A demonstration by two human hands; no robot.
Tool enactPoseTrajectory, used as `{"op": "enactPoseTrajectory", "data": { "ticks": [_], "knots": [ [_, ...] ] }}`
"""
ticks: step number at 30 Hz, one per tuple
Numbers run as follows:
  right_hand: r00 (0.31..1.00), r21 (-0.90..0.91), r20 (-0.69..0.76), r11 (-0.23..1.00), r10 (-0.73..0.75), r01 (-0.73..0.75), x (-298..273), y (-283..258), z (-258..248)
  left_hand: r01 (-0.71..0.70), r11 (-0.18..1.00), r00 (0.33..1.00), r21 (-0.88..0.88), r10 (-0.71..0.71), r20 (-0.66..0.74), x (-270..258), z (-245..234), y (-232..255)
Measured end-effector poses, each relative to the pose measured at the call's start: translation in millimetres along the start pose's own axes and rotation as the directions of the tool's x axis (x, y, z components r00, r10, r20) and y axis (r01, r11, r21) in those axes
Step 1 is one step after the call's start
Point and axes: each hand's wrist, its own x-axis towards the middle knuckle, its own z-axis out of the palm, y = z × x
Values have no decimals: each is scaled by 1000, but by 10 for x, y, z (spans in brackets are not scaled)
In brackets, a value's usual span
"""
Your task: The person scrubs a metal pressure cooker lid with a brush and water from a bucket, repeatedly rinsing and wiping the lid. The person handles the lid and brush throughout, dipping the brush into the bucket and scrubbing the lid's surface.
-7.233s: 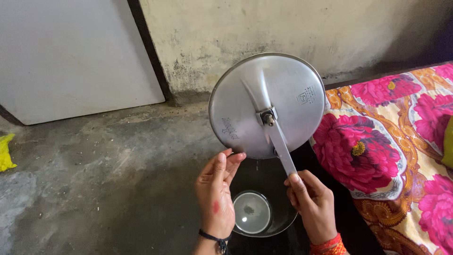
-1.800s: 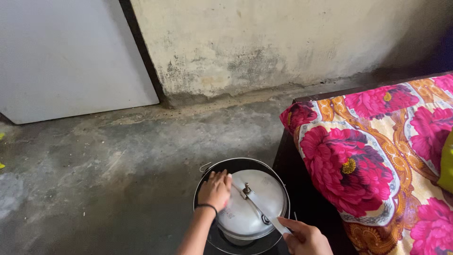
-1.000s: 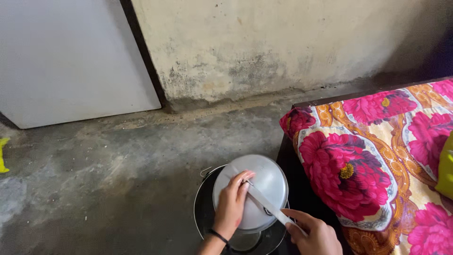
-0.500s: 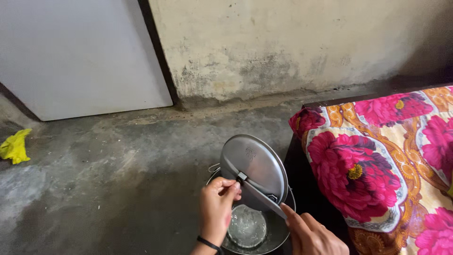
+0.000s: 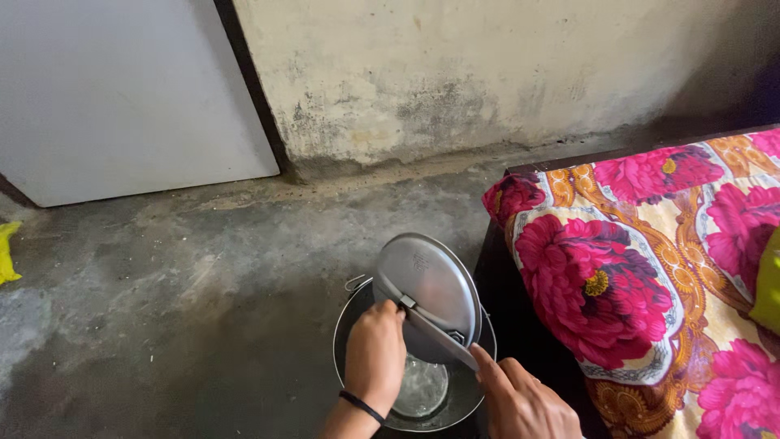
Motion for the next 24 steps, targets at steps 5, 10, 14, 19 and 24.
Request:
{"op": "enactPoseTrajectory", "data": {
  "ticks": [5,10,14,19,24],
  "knots": [
    [997,53,-32,996,75,-73,-16,-41,135,603,474,795,-641,-422,435,91,74,-172],
    [883,803,464,456,-73,-384,94,334,450,493,-365,841,-790,-31,539,25,176,-425],
    [632,626,775,172,-25,-761,70,446,546,606,-310,714,-732,-193,673,2,-4,-446],
    [688,627,673,284,271,-725,85,181,357,378,487,858,-787,-504,100,388,-667,-493],
    [727,574,534,446,431,-686,233,-93,111,-105,885,980,-454,13,-199,277,-779,-89]
  ]
}}
